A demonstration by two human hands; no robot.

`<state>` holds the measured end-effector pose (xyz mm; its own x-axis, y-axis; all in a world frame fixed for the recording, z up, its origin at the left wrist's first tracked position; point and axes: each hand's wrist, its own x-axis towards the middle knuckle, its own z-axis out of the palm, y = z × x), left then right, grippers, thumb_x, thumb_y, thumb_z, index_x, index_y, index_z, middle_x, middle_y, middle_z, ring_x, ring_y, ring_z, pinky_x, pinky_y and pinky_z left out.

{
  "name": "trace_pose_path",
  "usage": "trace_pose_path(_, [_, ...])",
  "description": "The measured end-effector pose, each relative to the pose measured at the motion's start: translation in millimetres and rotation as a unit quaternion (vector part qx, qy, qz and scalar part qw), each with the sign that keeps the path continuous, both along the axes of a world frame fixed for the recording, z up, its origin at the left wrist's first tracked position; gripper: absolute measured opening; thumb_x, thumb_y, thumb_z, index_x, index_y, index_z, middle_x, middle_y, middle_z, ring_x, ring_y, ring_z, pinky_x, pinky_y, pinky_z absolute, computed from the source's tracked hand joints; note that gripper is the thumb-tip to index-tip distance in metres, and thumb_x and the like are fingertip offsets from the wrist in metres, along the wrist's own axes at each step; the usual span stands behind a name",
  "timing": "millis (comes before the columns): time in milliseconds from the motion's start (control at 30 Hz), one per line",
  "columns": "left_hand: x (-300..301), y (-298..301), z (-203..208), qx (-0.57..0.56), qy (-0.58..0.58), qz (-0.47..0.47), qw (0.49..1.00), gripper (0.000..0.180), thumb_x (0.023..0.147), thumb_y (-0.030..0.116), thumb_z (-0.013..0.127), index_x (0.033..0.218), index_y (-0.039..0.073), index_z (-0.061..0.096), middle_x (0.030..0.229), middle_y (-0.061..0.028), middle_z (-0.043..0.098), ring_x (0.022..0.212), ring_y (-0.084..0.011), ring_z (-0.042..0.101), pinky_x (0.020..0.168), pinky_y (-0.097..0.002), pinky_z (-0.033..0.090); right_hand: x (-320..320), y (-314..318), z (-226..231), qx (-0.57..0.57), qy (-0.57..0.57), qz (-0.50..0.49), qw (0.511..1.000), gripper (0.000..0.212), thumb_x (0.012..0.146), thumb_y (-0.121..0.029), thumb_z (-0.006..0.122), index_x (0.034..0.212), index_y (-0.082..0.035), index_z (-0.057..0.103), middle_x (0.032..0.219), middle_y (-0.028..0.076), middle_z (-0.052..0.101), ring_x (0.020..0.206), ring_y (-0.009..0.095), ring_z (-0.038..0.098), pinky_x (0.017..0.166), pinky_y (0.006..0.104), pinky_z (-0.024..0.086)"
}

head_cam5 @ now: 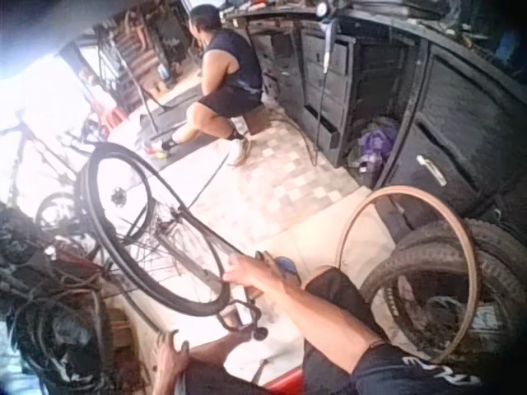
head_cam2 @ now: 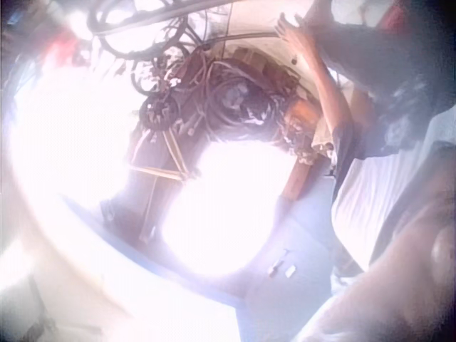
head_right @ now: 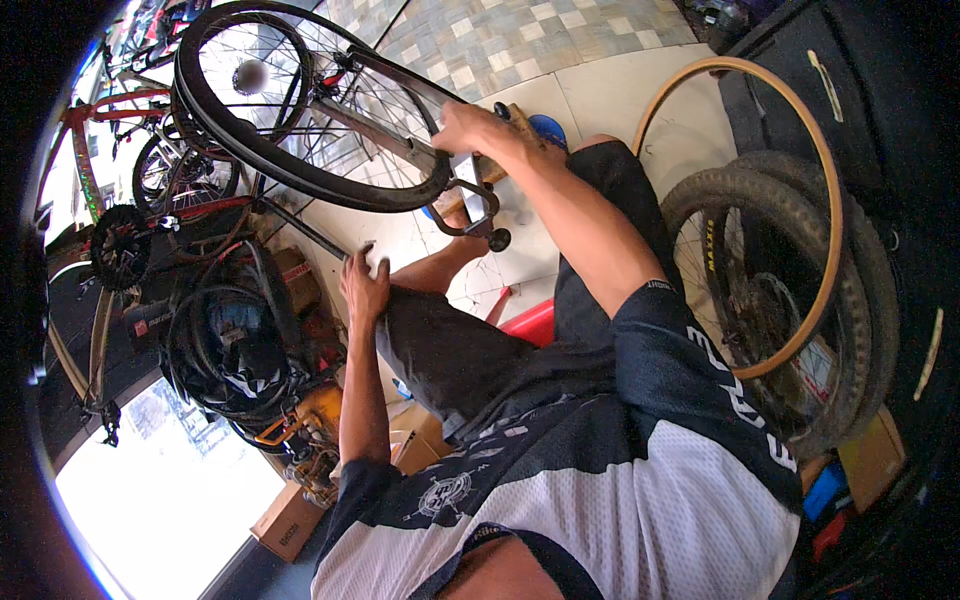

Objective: The person works on a bicycle wheel mounted on a truing stand, using a spoke wrench to adjust spokes and rotate the wheel. The person continues to make incremental spoke adjustments while periodically spinning the wheel to check alignment.

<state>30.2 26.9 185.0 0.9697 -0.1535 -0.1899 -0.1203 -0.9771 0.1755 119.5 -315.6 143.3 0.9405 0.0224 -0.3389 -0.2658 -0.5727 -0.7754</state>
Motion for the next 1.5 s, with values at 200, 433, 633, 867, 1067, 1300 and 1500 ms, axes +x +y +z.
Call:
trace_pose_path(200, [55.3,-56.0,-28.2,-0.452,0.161,0.23,0.847,0.057,0.101,0.04,0.057,0.143,0.004,0.049,0.136,-0.0127,0.061,0.133,-0.0258,0.052,0.106,-0.0432,0.038,-54.9,15.3,11.3,0.055,-0.081,0.048,0.994,0.038,0.077,-0.016,0.065,0.112,-0.001,0.066,0.106,0.025,0.07,0.104,0.039,0.068,0.09,0.0451,0.053])
trace_pose_path(433, [77.5,-88.3,-28.5,-0.612,0.22,0.203,0.732,0.074,0.099,0.057,0.055,0.138,-0.006,0.049,0.128,-0.0201,0.061,0.119,-0.0283,0.058,0.1,-0.0404,0.047,-57.4,-12.8,-18.2,-0.054,-0.088,0.018,0.995,0.033,0.079,-0.01,0.058,0.11,-0.001,0.063,0.108,0.026,0.068,0.107,0.042,0.063,0.091,0.0501,0.05])
trace_pose_path(633, [98.2,-79.9,6.1,-0.553,0.202,0.185,0.787,0.067,0.103,0.054,0.049,0.13,-0.006,0.053,0.12,-0.0214,0.067,0.1,-0.031,0.07,0.089,-0.0397,0.053,-51.1,-9.7,-15.0,-0.014,-0.102,0.022,0.994,0.034,0.079,-0.01,0.059,0.111,-0.001,0.063,0.107,0.024,0.069,0.106,0.04,0.065,0.09,0.0488,0.051])
trace_pose_path(867, [125.7,-89.5,114.5,-0.573,0.084,0.098,0.809,0.049,0.096,0.028,0.062,0.13,-0.006,0.057,0.11,-0.0163,0.07,0.106,-0.029,0.068,0.089,-0.0379,0.051,-46.6,-5.8,-19.3,-0.02,-0.101,0.03,0.994,0.034,0.08,-0.01,0.059,0.112,-0.002,0.064,0.105,0.021,0.07,0.105,0.037,0.065,0.089,0.0457,0.051])
trace_pose_path(1067, [140.8,-74.9,137.3,-0.647,0.014,0.149,0.748,0.061,0.102,0.054,0.051,0.135,0.003,0.052,0.119,-0.0142,0.066,0.115,-0.0323,0.063,0.099,-0.0445,0.044,-44.5,-4.2,-21.5,-0.014,-0.113,0.03,0.993,0.033,0.081,-0.01,0.059,0.113,-0.002,0.064,0.103,0.021,0.07,0.105,0.037,0.065,0.089,0.0453,0.051])
trace_pose_path(1300, [125.4,-50.9,59.7,-0.63,0.048,0.215,0.744,0.04,0.103,0.034,0.048,0.123,0.0,0.057,0.115,-0.0169,0.067,0.112,-0.0327,0.065,0.096,-0.0466,0.049,-42.6,1.2,-11.5,-0.018,-0.096,0.038,0.995,0.039,0.08,-0.013,0.066,0.117,-0.003,0.066,0.115,0.022,0.07,0.11,0.038,0.067,0.093,0.0457,0.053])
trace_pose_path(1500, [85.5,-74.1,13.5,-0.557,0.106,0.257,0.782,0.047,0.1,0.038,0.055,0.129,0.001,0.057,0.115,-0.0141,0.069,0.107,-0.0269,0.068,0.09,-0.0431,0.052,-46.0,-4.4,-10.4,-0.025,-0.08,0.047,0.995,0.036,0.083,-0.011,0.056,0.117,-0.002,0.064,0.111,0.023,0.07,0.109,0.039,0.065,0.092,0.0466,0.051])
